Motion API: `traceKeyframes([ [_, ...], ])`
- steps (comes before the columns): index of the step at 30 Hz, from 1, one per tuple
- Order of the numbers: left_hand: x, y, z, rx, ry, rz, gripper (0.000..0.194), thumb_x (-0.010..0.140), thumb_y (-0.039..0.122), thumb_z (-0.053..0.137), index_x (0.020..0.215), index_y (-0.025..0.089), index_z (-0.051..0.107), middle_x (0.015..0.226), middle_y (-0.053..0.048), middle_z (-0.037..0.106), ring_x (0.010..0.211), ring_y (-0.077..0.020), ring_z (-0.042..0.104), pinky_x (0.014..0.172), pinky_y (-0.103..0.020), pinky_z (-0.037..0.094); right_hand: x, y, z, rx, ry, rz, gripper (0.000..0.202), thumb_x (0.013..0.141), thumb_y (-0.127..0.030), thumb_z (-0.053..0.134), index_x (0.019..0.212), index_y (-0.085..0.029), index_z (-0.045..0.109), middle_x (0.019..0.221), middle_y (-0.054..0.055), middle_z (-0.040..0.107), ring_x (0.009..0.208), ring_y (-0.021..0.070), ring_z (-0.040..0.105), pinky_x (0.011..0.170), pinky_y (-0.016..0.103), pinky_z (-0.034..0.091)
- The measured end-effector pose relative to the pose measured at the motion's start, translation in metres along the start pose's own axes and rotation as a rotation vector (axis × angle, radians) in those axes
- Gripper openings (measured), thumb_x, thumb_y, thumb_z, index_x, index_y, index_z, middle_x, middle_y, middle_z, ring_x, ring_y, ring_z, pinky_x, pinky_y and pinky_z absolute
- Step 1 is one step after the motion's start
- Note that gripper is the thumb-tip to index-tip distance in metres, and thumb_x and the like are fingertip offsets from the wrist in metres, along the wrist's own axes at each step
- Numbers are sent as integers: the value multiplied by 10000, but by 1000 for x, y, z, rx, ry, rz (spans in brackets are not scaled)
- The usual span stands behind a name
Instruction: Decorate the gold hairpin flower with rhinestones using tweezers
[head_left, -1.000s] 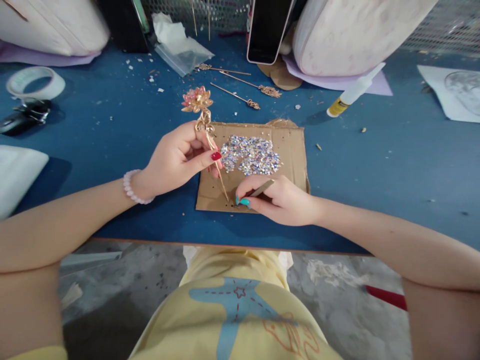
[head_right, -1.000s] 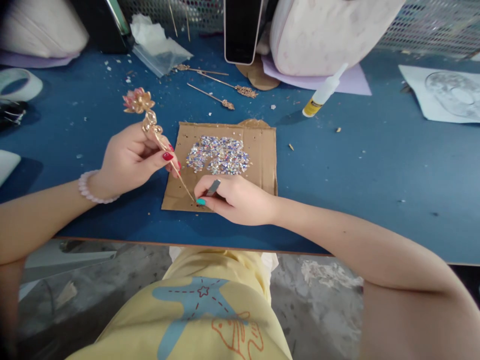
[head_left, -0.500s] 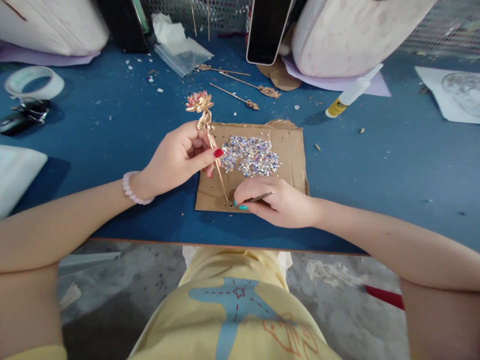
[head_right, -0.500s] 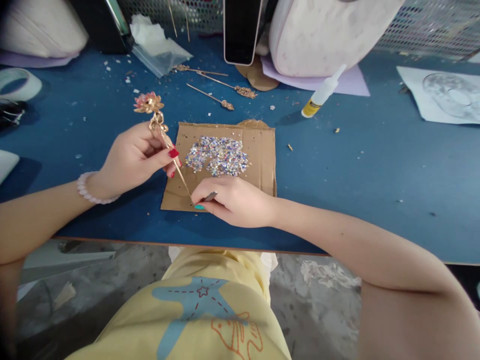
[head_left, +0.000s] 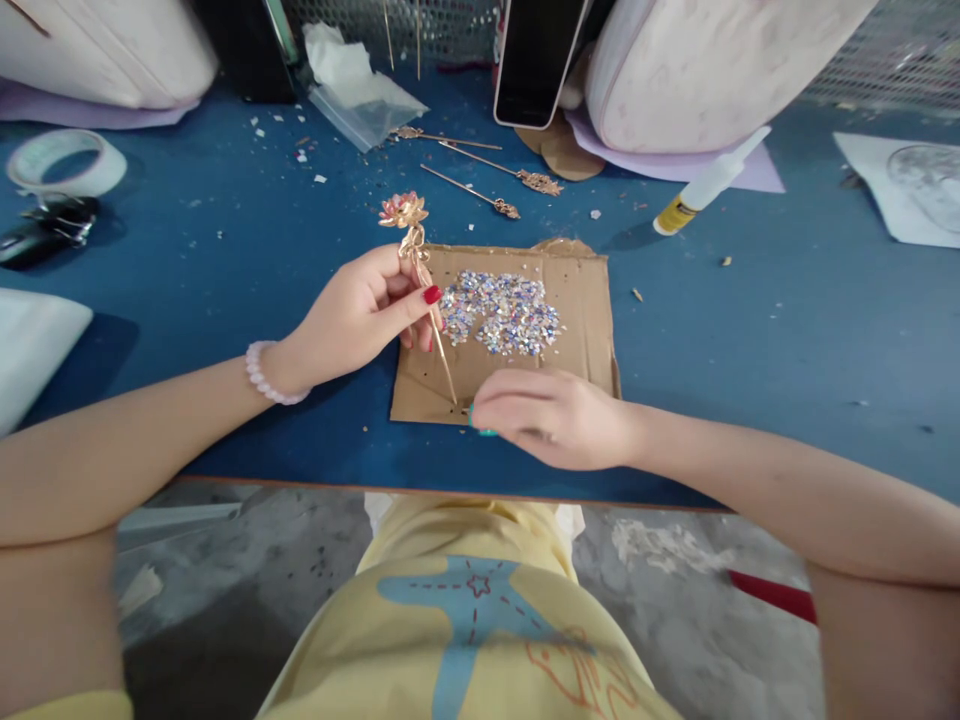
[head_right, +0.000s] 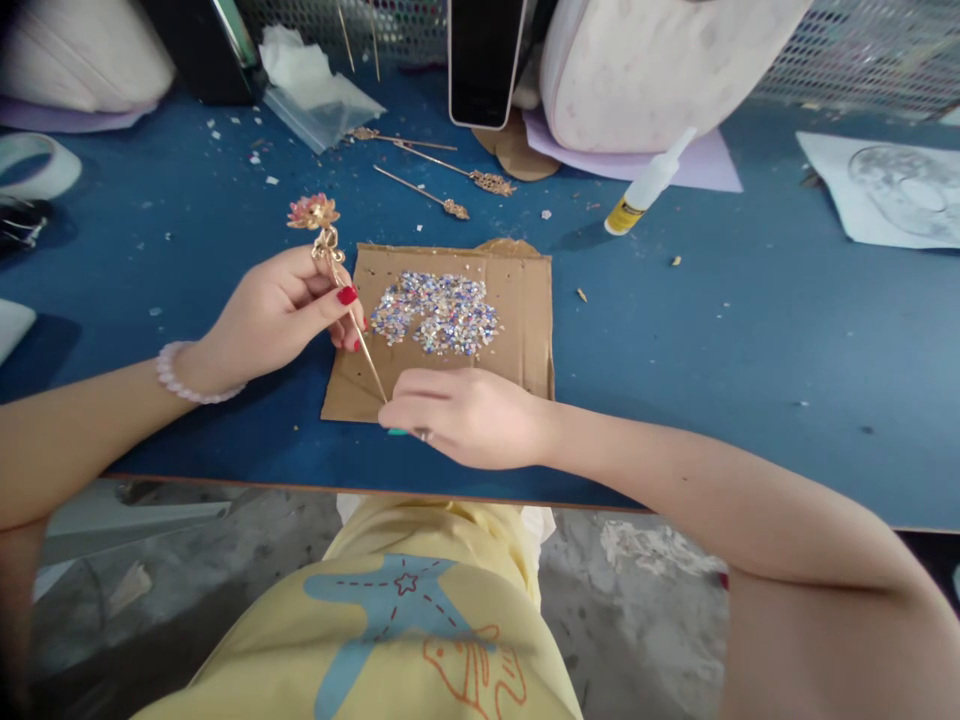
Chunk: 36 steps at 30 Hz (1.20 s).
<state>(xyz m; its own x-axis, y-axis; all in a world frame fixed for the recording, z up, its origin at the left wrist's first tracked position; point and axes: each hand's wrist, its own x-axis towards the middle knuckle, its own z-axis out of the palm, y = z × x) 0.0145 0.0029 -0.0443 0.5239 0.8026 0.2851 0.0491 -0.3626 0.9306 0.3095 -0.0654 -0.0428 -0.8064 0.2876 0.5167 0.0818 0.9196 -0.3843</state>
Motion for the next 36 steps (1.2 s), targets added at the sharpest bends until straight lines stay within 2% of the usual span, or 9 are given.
traceKeyframes([
  [5,0,-3,-5,-34,13,-8,423,1175,661,856,1088,301,652,937,-5,875,641,-158,755,553,-310,636,-1,7,1,310,99,134,193,1231,-95,535,1234,-212,689,1102,83,814,1020,189,796,905,349,669],
  [12,-3,-7,-5,-79,-55,-38,339,1207,576,841,1122,279,701,947,-22,873,681,-165,756,606,-295,659,1,6,-1,297,63,79,200,1242,-89,568,1204,-196,732,1103,78,822,975,155,799,867,283,652],
  [15,-7,-14,-6,-92,-98,-70,262,1221,485,828,1333,250,796,1267,-95,883,972,-241,845,830,-401,756,0,5,-1,251,26,59,218,1253,-105,549,1216,-203,740,1116,71,816,949,144,797,845,262,645],
  [17,-8,-19,-9,-98,-114,-98,352,1207,439,839,1497,245,794,1516,-133,813,1213,-311,838,1013,-521,756,0,5,-1,225,-11,61,245,1254,-109,521,1229,-216,739,1131,69,812,941,147,792,828,267,638],
  [20,-9,-23,-10,-108,-116,-131,421,1194,418,853,1567,242,770,1619,-145,764,1324,-349,813,1099,-583,730,1,6,-2,271,30,130,234,1235,-103,526,1203,-215,729,1106,64,807,948,152,786,850,286,637],
  [23,-8,-18,-7,-116,-107,-134,361,1197,473,853,1462,237,788,1462,-121,836,1183,-310,849,1008,-517,758,5,7,-4,427,69,282,146,1219,-132,568,1174,-202,688,1037,27,771,790,108,722,764,259,596],
  [26,-6,-6,0,-103,-62,-132,424,1164,646,868,1142,257,702,1010,-24,867,859,-224,848,786,-361,749,7,7,-8,491,25,330,121,1218,-171,566,1143,-207,653,965,-7,717,729,97,651,728,252,544],
  [31,-3,11,10,-42,-4,-173,498,1109,663,912,1033,276,608,874,25,796,765,-211,852,695,-316,717,8,8,-10,462,-12,268,158,1213,-130,513,1125,-225,605,947,-10,690,801,125,642,802,277,540],
  [36,-2,13,10,-19,-18,-191,424,1137,564,873,1044,285,568,895,12,794,750,-195,816,705,-327,694,6,11,-8,425,-10,197,180,1208,-97,511,1144,-223,621,1036,32,743,904,148,693,868,299,575],
])
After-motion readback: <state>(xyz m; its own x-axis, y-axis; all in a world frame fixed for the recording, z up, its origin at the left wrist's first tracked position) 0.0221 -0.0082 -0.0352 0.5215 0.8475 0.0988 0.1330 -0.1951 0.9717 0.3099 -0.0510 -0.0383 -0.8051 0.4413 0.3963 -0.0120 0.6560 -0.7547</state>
